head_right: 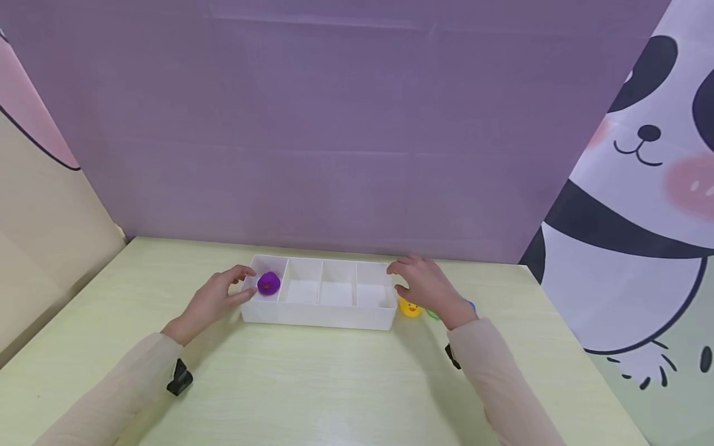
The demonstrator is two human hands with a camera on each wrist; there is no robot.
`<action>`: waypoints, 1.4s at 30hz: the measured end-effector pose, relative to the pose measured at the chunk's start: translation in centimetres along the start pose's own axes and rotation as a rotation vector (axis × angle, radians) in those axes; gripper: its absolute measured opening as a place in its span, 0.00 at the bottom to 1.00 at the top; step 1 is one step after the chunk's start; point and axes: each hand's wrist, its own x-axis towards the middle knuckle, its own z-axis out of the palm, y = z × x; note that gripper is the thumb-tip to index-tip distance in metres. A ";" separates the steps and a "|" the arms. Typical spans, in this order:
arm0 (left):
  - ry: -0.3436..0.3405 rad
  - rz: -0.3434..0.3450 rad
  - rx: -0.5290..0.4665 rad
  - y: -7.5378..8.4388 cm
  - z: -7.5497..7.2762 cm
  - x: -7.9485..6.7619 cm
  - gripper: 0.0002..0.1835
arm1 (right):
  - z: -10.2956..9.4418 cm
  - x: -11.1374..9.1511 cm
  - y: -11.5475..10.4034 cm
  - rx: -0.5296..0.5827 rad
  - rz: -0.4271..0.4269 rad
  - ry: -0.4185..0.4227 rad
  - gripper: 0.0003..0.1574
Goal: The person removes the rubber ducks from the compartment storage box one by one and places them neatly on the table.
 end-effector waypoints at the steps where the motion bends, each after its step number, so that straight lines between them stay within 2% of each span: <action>1: 0.001 0.000 0.001 0.0 0.0 0.0 0.21 | 0.0 0.2 -0.2 0.001 -0.010 0.006 0.18; 7: 0.003 -0.001 0.003 0.2 0.0 -0.1 0.21 | 0.0 1.5 -1.6 -0.013 -0.073 0.035 0.17; 14: 0.006 -0.002 -0.005 0.1 0.1 -0.2 0.21 | 0.7 3.0 -3.3 -0.032 -0.119 0.025 0.18; 23: 0.007 -0.006 -0.003 -0.1 0.2 -0.1 0.21 | 1.4 4.9 -5.9 0.008 -0.176 0.028 0.17; 29: 0.011 -0.003 0.002 -0.1 0.2 -0.1 0.20 | 2.0 6.6 -7.3 0.013 -0.186 0.003 0.17; 35: 0.001 -0.009 -0.001 0.0 0.2 -0.1 0.21 | 2.7 8.3 -8.5 0.039 -0.217 0.014 0.17; 42: 0.003 -0.011 0.000 -0.1 0.1 -0.1 0.21 | 2.8 10.2 -10.3 0.045 -0.222 -0.017 0.17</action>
